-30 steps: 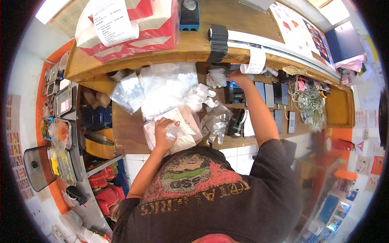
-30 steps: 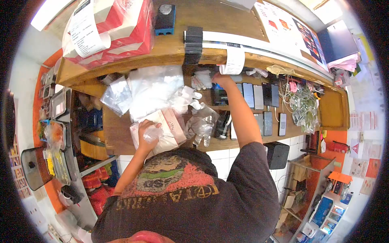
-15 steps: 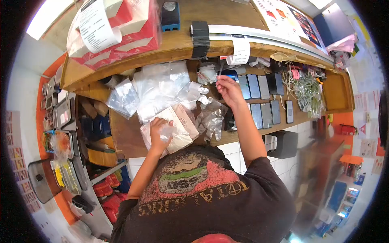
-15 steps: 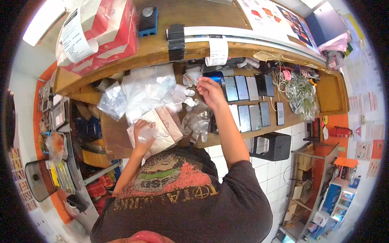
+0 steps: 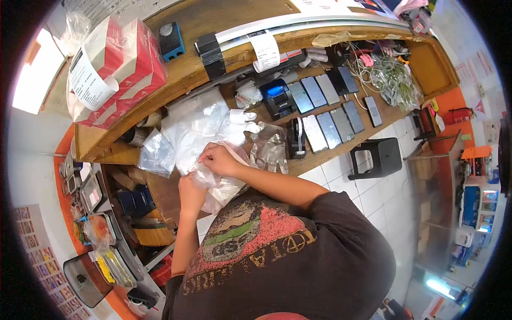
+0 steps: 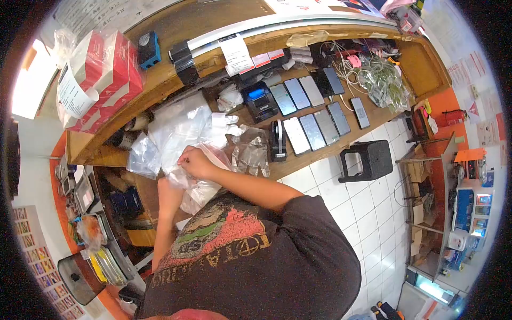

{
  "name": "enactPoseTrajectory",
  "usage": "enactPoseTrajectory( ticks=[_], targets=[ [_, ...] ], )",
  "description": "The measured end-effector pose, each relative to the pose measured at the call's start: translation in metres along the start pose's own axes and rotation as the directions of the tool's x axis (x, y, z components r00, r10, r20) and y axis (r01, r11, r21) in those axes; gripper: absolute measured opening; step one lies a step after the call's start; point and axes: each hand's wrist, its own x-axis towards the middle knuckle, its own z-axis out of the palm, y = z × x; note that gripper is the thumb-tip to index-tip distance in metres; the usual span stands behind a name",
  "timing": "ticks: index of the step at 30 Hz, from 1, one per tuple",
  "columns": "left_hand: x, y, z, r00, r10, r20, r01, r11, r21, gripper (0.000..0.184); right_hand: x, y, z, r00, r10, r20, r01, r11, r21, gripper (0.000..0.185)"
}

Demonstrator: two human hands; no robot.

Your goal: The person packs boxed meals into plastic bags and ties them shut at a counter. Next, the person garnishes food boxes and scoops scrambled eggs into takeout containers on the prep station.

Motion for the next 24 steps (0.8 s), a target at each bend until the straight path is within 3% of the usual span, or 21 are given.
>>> enactPoseTrajectory(
  ticks=[2,6,8,10,11,13,15,16,17,19,20,21,22,23,24],
  targets=[
    [0.0,0.003,-0.005,0.988,-0.12,0.096,0.145,0.936,-0.321,0.012,-0.004,-0.002,0.006,1.0,-0.027,-0.006,0.028,0.998,0.056,0.017],
    [-0.002,-0.013,-0.002,0.995,-0.001,0.098,0.043,0.904,-0.425,0.012,-0.011,-0.014,0.008,0.997,-0.026,0.072,0.015,0.989,0.146,0.032],
    [-0.007,-0.021,0.003,0.961,-0.187,0.205,0.276,0.724,-0.632,0.011,-0.012,-0.014,0.005,0.993,-0.038,0.113,0.02,0.988,0.156,0.036],
    [-0.01,-0.023,0.007,0.947,-0.254,0.199,0.319,0.651,-0.689,0.012,-0.012,-0.011,-0.001,0.959,-0.121,0.257,0.094,0.989,0.114,0.044],
    [-0.01,-0.024,0.008,0.927,-0.319,0.196,0.353,0.57,-0.742,0.014,-0.015,-0.01,-0.004,0.959,-0.119,0.257,0.092,0.989,0.113,0.044],
    [-0.011,-0.021,0.01,0.903,-0.383,0.194,0.389,0.538,-0.748,0.014,-0.022,-0.019,-0.012,0.938,-0.146,0.314,0.176,0.982,-0.069,0.048],
    [-0.011,-0.021,0.014,0.874,-0.446,0.195,0.423,0.5,-0.756,0.015,-0.034,-0.035,-0.018,0.931,-0.136,0.338,0.191,0.972,-0.136,0.048],
    [-0.012,-0.022,0.018,0.834,-0.514,0.201,0.437,0.393,-0.809,0.018,-0.039,-0.041,-0.018,0.924,-0.125,0.362,0.208,0.958,-0.2,0.049],
    [-0.013,-0.024,0.021,0.789,-0.577,0.212,0.436,0.283,-0.854,0.022,-0.041,-0.04,-0.017,0.924,-0.122,0.364,0.206,0.958,-0.202,0.049],
    [-0.017,-0.029,0.023,0.785,-0.572,0.239,0.435,0.235,-0.869,0.024,-0.047,-0.038,-0.013,0.931,-0.271,0.243,0.318,0.931,-0.178,0.044],
    [-0.019,-0.03,0.022,0.783,-0.564,0.263,0.434,0.192,-0.88,0.026,-0.05,-0.032,-0.007,0.933,-0.268,0.239,0.313,0.933,-0.178,0.044],
    [-0.023,-0.027,0.017,0.784,-0.56,0.268,0.438,0.194,-0.878,0.026,-0.05,-0.021,0.002,0.968,-0.194,0.162,0.211,0.973,-0.096,0.039],
    [-0.028,-0.018,0.008,0.887,-0.446,0.123,0.351,0.477,-0.806,0.026,-0.048,-0.018,0.005,0.99,-0.112,0.091,0.112,0.994,-0.005,0.034],
    [-0.031,-0.008,-0.002,0.959,-0.283,0.009,0.217,0.713,-0.667,0.026,-0.047,-0.014,0.008,0.99,-0.11,0.083,0.111,0.994,-0.004,0.034],
    [-0.031,0.002,-0.009,0.96,-0.28,0.015,0.219,0.715,-0.664,0.026,-0.047,-0.013,0.009,0.991,-0.09,0.096,0.092,0.996,-0.017,0.029]
  ],
)
